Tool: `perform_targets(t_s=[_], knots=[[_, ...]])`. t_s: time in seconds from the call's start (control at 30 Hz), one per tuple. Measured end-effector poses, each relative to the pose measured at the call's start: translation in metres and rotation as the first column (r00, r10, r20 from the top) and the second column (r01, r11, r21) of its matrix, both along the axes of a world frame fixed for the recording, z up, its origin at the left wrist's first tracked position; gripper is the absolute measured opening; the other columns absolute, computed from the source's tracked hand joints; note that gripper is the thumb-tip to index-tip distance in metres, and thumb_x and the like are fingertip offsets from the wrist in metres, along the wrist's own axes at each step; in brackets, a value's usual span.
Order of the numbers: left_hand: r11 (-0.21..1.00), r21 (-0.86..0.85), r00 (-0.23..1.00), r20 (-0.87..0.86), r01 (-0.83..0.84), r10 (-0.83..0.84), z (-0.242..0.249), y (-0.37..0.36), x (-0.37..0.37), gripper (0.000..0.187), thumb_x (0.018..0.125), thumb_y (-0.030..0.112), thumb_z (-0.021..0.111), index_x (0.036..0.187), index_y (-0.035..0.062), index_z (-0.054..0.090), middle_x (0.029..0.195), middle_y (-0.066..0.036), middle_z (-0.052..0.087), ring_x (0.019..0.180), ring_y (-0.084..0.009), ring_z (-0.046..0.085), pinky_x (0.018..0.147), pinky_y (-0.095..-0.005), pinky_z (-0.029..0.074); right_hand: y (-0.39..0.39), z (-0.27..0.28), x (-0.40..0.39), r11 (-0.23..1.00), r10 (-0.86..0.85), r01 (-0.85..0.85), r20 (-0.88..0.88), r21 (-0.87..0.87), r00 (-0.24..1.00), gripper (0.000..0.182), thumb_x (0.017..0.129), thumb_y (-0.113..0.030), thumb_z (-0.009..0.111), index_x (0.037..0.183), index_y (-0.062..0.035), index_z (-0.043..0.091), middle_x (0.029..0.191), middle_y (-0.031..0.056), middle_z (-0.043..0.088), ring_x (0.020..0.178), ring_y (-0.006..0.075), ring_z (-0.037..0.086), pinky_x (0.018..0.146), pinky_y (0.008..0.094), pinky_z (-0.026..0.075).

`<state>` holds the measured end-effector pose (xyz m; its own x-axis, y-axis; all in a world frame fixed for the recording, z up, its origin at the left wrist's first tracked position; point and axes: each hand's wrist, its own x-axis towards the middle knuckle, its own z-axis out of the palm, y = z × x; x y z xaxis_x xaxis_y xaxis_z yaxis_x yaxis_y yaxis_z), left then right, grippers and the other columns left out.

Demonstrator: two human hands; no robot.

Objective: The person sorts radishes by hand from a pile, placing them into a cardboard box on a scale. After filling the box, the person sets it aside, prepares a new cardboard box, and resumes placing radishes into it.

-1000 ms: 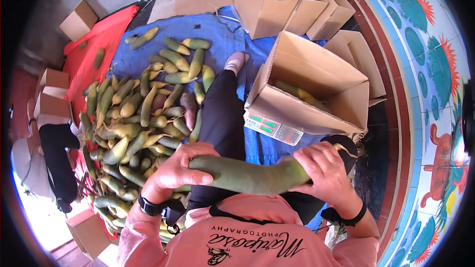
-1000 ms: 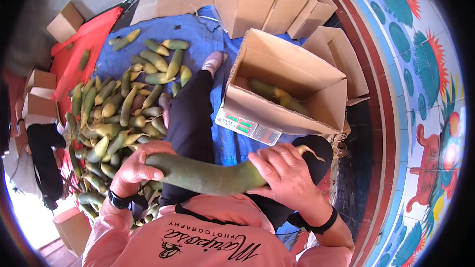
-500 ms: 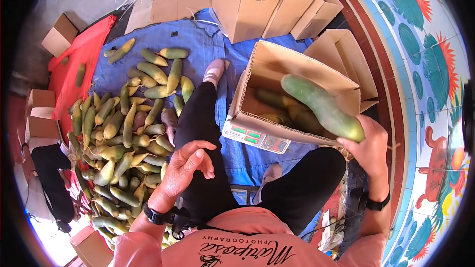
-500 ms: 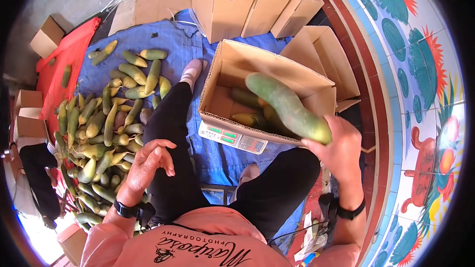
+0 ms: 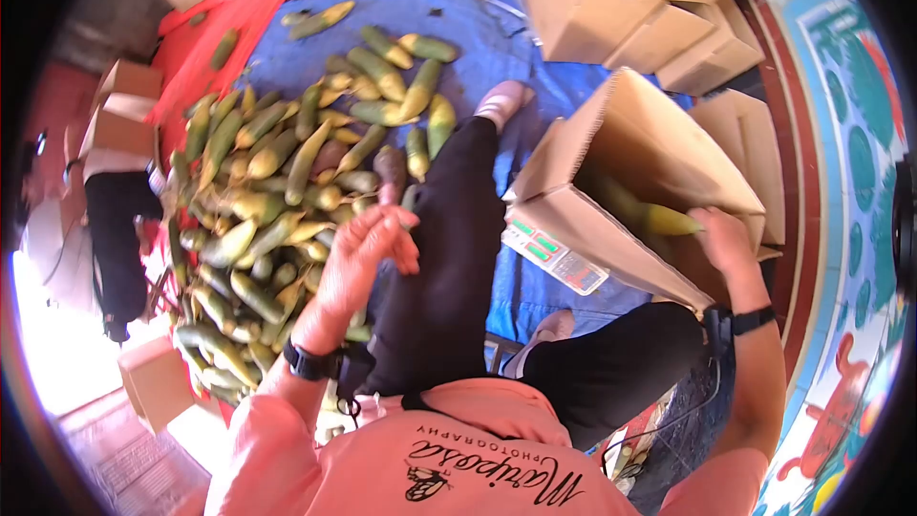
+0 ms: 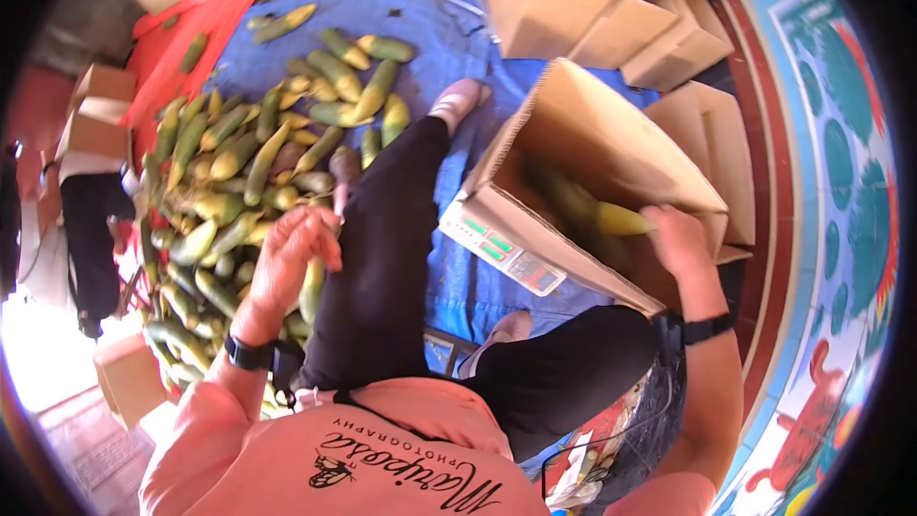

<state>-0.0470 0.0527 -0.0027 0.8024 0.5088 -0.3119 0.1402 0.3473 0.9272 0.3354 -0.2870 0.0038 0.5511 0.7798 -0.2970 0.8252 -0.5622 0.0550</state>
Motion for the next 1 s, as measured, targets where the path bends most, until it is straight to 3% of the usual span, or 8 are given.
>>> perform_targets(t_s=[0.13,0.17,0.27,0.37,0.47,0.7,0.9,1.0], knots=[[0.952,0.258,0.926,-0.293,-0.166,0.24,-0.059,0.046,-0.07,0.029,0.098,0.028,0.05,0.105,0.0021,0.062,0.08,-0.003,0.064,0.072,-0.0116,0.061,0.07,-0.0251,0.048,-0.059,-0.031,0.034,0.927,-0.291,0.322,-0.177,0.19,0.94,0.015,0.083,-0.004,0.053,0.093,-0.0028,0.063,0.081,0.0171,0.062,0.078,0.0291,0.062,0.071,0.0391,0.048],[0.95,0.245,0.892,-0.358,-0.194,0.275,-0.081,0.055,-0.093,0.03,0.097,0.028,0.052,0.106,0.0019,0.062,0.081,-0.003,0.065,0.072,-0.0116,0.061,0.069,-0.0254,0.048,-0.055,-0.013,0.022,0.963,-0.093,0.081,0.036,0.256,0.995,0.017,0.086,-0.003,0.051,0.097,-0.0029,0.064,0.081,0.0157,0.063,0.074,0.0273,0.063,0.068,0.0363,0.048],[0.92,0.34,0.767,-0.532,-0.194,0.358,-0.158,0.069,-0.162,0.03,0.089,0.03,0.059,0.091,0.0004,0.065,0.074,-0.006,0.067,0.066,-0.0128,0.063,0.064,-0.0259,0.05,-0.05,0.023,0.002,0.915,-0.367,0.379,-0.105,0.138,0.924,0.02,0.086,-0.005,0.053,0.102,-0.0043,0.064,0.093,0.0176,0.065,0.088,0.0341,0.063,0.079,0.041,0.048],[0.805,0.569,0.64,-0.684,0.169,0.35,-0.236,0.058,-0.206,0.046,0.08,0.039,0.067,0.103,-0.0003,0.064,0.092,-0.015,0.068,0.093,-0.0305,0.065,0.083,-0.0365,0.051,-0.043,0.056,-0.042,0.885,-0.363,0.364,-0.061,0.29,0.93,0.02,0.089,-0.007,0.053,0.105,-0.0014,0.063,0.096,0.0176,0.066,0.09,0.0335,0.063,0.081,0.0391,0.048],[0.804,0.415,0.431,-0.874,0.425,0.223,-0.276,0.038,-0.201,0.084,0.071,0.042,0.076,0.137,0.0053,0.038,0.132,-0.02,0.048,0.122,-0.0337,0.048,0.102,-0.0404,0.041,-0.043,0.074,-0.081,0.83,-0.358,0.332,-0.028,0.447,0.933,0.021,0.091,-0.008,0.054,0.107,0.0023,0.061,0.102,0.0189,0.065,0.094,0.0315,0.064,0.085,0.0355,0.048],[0.874,0.283,0.287,-0.942,0.396,0.175,-0.287,0.035,-0.144,0.08,0.066,0.034,0.08,0.128,0.0032,0.041,0.125,-0.02,0.054,0.118,-0.0327,0.052,0.098,-0.0399,0.044,-0.034,0.103,-0.151,0.749,-0.467,0.465,-0.122,0.472,0.876,0.019,0.088,-0.003,0.059,0.106,0.0031,0.061,0.101,0.0161,0.066,0.091,0.0262,0.064,0.083,0.0326,0.049],[0.845,0.415,0.468,-0.853,0.338,0.232,-0.231,0.043,-0.153,0.075,0.064,0.029,0.083,0.122,0.002,0.045,0.114,-0.017,0.06,0.107,-0.0275,0.059,0.091,-0.0367,0.048,-0.006,0.116,-0.179,0.741,-0.379,0.424,-0.197,0.52,0.904,0.019,0.086,0.001,0.059,0.106,0.0019,0.061,0.092,0.0117,0.063,0.083,0.0185,0.061,0.078,0.0287,0.048],[0.884,0.343,0.847,-0.318,-0.317,0.427,-0.158,0.046,-0.145,0.063,0.071,0.014,0.08,0.124,0.0012,0.048,0.107,-0.01,0.063,0.096,-0.0163,0.06,0.086,-0.0293,0.048,0.023,0.12,-0.196,0.751,-0.245,0.338,-0.236,0.568,0.94,0.022,0.084,0.002,0.061,0.105,-0.0007,0.062,0.091,0.0108,0.063,0.08,0.0177,0.061,0.075,0.0282,0.048]])
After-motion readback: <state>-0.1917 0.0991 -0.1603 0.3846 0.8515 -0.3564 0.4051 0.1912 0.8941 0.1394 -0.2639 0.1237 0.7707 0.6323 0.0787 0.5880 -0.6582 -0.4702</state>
